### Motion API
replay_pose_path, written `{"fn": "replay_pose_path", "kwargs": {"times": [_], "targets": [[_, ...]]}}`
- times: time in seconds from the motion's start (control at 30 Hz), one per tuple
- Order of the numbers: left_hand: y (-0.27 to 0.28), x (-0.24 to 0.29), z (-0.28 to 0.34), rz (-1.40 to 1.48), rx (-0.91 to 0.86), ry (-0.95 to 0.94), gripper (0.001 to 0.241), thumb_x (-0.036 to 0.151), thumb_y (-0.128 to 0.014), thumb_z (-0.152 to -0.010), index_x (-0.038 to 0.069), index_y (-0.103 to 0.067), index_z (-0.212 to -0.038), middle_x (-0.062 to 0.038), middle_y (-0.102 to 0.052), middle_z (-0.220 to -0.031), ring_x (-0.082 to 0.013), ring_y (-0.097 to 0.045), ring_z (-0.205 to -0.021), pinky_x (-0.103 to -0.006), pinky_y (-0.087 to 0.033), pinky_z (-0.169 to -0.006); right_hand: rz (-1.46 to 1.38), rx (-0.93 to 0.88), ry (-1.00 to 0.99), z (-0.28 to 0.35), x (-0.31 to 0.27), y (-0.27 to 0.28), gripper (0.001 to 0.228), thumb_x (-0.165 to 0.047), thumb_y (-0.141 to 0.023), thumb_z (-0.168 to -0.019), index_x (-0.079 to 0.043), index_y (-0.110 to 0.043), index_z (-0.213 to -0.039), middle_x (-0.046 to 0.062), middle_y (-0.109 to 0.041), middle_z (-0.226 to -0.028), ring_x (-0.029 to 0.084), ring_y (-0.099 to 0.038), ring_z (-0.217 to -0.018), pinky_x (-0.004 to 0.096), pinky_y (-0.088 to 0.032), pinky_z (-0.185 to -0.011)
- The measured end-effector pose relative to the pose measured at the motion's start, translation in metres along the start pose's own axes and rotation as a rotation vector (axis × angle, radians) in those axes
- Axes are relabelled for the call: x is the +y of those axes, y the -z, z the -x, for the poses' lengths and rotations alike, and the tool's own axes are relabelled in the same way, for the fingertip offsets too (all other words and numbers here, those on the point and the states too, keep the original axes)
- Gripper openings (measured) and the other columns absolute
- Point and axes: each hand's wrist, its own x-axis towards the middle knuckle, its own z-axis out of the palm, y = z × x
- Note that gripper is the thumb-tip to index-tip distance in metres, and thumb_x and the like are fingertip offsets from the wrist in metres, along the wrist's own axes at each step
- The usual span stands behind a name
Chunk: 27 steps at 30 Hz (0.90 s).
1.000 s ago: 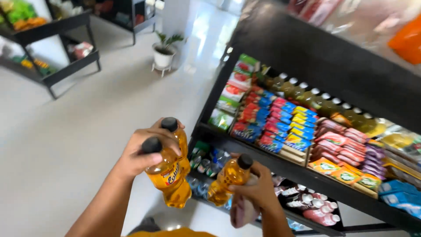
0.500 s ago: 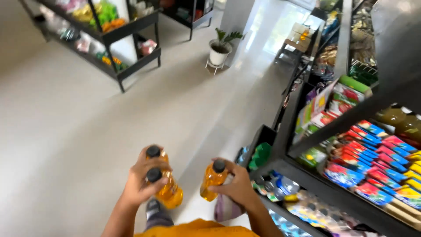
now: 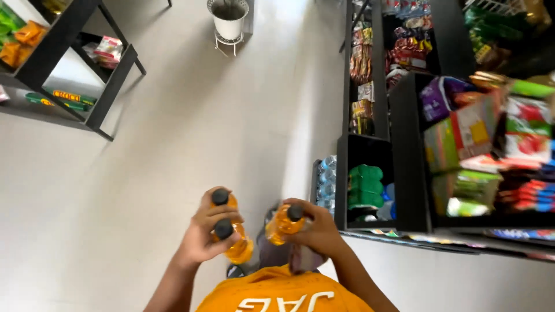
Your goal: Cleaning a checkout counter with a cloth and then transferring bottled drinks from a display to a lower shelf.
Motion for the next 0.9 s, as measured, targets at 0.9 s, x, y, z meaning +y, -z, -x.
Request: {"fn": "replay_pose_path", "kwargs": {"times": [0.9], "targets": [[0.035, -0.369, -0.643, -0.123, 0.060, 0.041, 0.024, 0.021, -0.082, -0.067, 0.016, -0.077, -0.090, 0.001, -0.078, -0.096, -0.0354, -0.047, -0.131, -0.0551, -0.036, -0.109, -0.052, 0.455, -0.149, -0.653, 0.024, 0.327, 0.075, 0.009, -0.089, -0.045, -0.005, -0.077, -0.117, 0.011, -0.081, -0.101, 0.022, -0.072, -0.088, 0.035, -0.059, -0.086]]}}
